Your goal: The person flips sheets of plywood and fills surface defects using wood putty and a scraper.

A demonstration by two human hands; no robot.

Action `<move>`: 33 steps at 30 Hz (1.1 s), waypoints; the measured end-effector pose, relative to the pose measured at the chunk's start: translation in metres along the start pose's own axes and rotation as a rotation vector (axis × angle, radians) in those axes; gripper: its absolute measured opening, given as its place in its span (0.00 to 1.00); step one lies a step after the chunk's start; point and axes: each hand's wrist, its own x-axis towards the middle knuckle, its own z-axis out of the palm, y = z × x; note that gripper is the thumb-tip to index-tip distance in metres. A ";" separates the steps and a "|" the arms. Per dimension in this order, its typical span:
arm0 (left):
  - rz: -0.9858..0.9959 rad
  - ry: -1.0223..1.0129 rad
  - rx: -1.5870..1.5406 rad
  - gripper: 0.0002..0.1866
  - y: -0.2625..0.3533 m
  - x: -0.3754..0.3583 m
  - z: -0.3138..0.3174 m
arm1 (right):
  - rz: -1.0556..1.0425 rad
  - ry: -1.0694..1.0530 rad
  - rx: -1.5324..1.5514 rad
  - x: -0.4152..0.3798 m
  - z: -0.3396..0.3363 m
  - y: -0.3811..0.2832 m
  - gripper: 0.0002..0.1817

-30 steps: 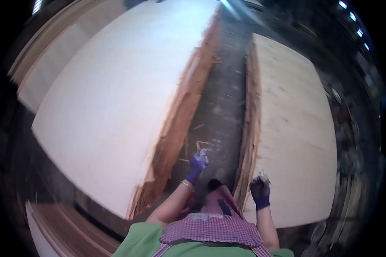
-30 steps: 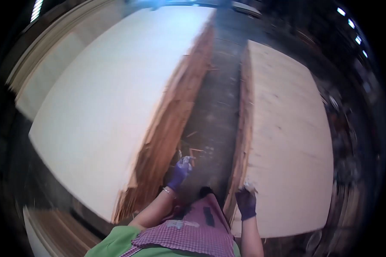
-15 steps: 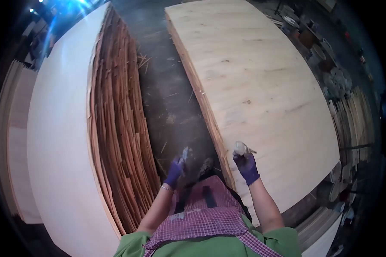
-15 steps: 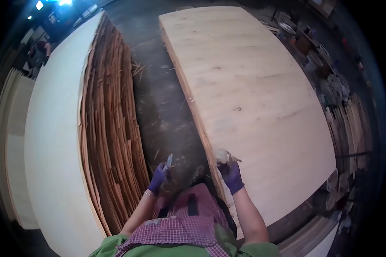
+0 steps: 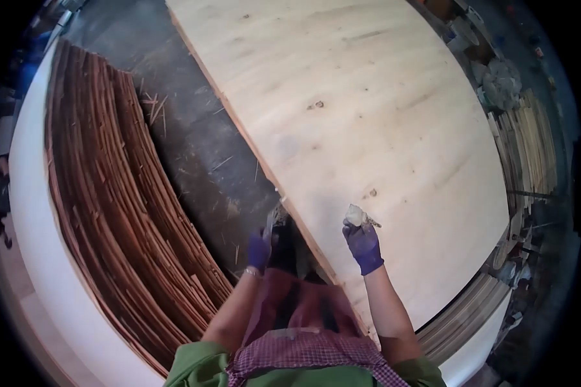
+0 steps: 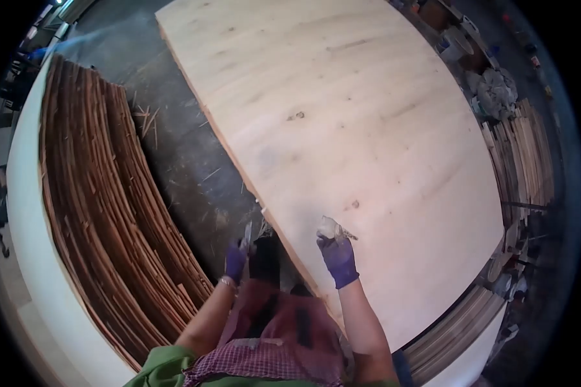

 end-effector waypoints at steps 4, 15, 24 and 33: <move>0.448 0.189 0.174 0.09 0.119 0.171 0.025 | -0.067 0.219 -0.162 0.137 -0.024 -0.009 0.28; 0.970 0.321 0.553 0.08 0.242 0.424 0.085 | -0.501 0.450 -1.071 0.400 -0.004 -0.025 0.19; 0.989 0.322 0.582 0.09 0.242 0.427 0.086 | -0.852 0.153 -2.170 0.424 0.027 -0.044 0.14; 0.981 0.368 0.615 0.08 0.241 0.426 0.091 | -0.169 -0.050 -1.790 0.265 -0.029 0.022 0.12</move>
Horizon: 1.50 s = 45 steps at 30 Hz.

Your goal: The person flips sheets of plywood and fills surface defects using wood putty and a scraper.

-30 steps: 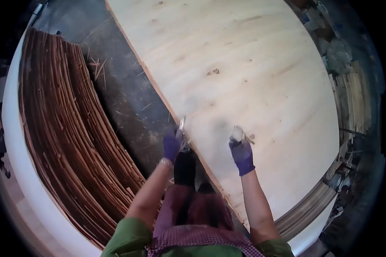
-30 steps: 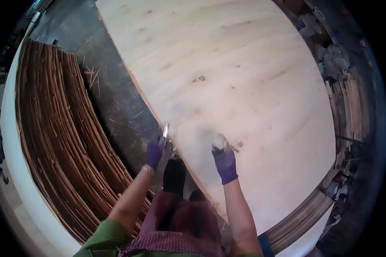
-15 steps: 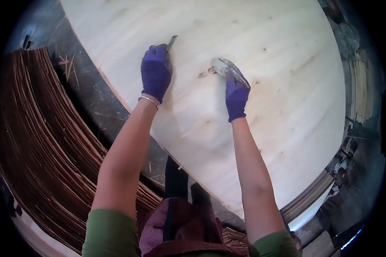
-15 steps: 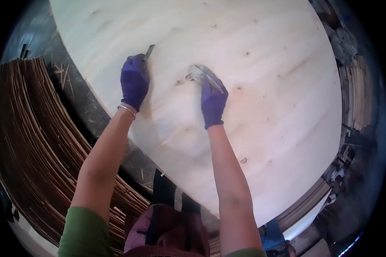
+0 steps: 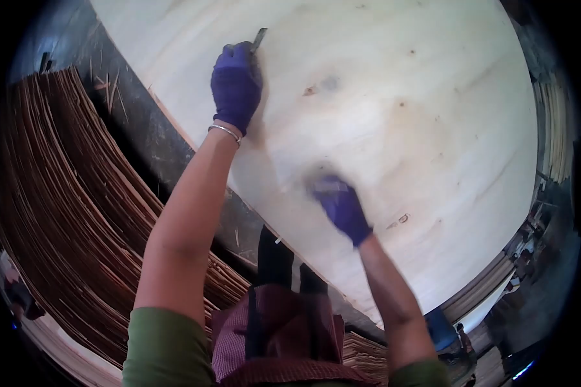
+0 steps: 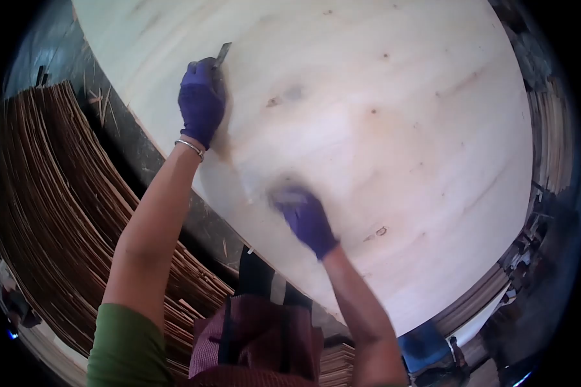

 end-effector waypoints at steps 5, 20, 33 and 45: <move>0.292 0.040 0.142 0.07 0.017 0.025 0.027 | 0.371 0.215 0.223 -0.156 -0.017 0.069 0.24; 0.585 -0.517 -0.242 0.13 0.170 -0.191 0.021 | 0.180 0.677 -0.488 -0.176 -0.100 0.107 0.19; 0.794 -0.719 -0.351 0.06 0.300 -0.261 0.077 | 0.617 0.097 0.278 -0.446 -0.033 0.037 0.18; -0.671 -0.630 -0.509 0.16 0.199 -0.542 -0.318 | 0.417 -0.235 0.870 -0.452 -0.087 -0.043 0.17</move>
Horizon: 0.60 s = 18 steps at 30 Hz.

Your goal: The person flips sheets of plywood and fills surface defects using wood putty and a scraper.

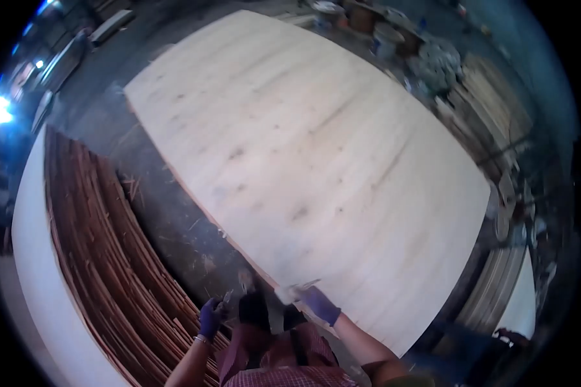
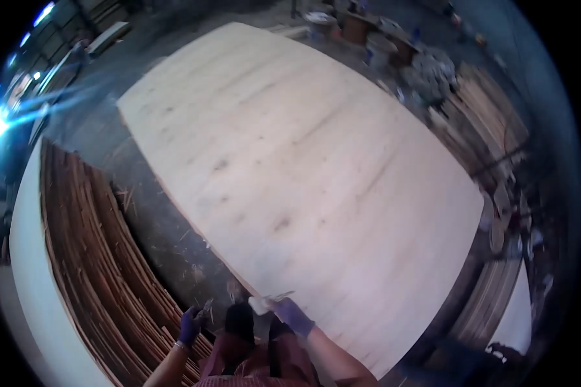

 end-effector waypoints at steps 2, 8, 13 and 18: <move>-0.032 0.207 -0.458 0.20 0.041 -0.048 0.004 | -0.133 -0.143 -0.486 0.001 0.035 -0.002 0.18; 0.093 0.504 0.180 0.31 0.119 -0.144 0.014 | -0.509 -0.581 -1.358 -0.007 0.160 -0.001 0.15; 0.013 0.611 -0.051 0.27 0.096 -0.240 0.004 | -0.504 -0.794 -1.607 0.002 0.219 0.039 0.18; -0.177 0.865 -0.239 0.29 0.037 -0.385 0.028 | -0.118 -0.713 -0.709 0.036 0.199 0.099 0.16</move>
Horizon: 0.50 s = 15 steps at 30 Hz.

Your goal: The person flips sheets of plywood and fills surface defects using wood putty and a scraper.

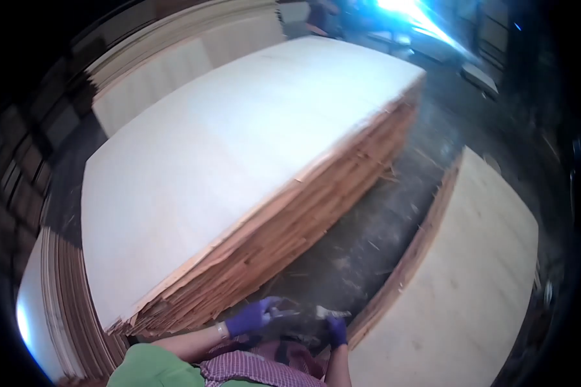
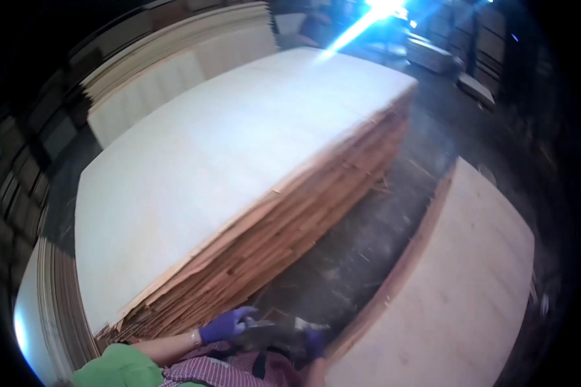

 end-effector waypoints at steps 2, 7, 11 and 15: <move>-0.116 0.037 -0.229 0.30 -0.033 -0.047 -0.035 | 0.087 0.022 0.358 -0.009 0.029 -0.022 0.17; -0.113 0.109 -0.806 0.31 -0.082 -0.170 -0.095 | -0.058 -0.153 0.298 -0.028 0.079 0.009 0.21; -0.182 -0.042 -1.196 0.25 -0.087 -0.224 -0.122 | -0.159 -0.131 0.637 -0.122 0.190 -0.050 0.29; -0.148 -0.289 -1.476 0.20 -0.106 -0.264 -0.125 | -0.250 -0.336 1.178 -0.224 0.313 -0.120 0.35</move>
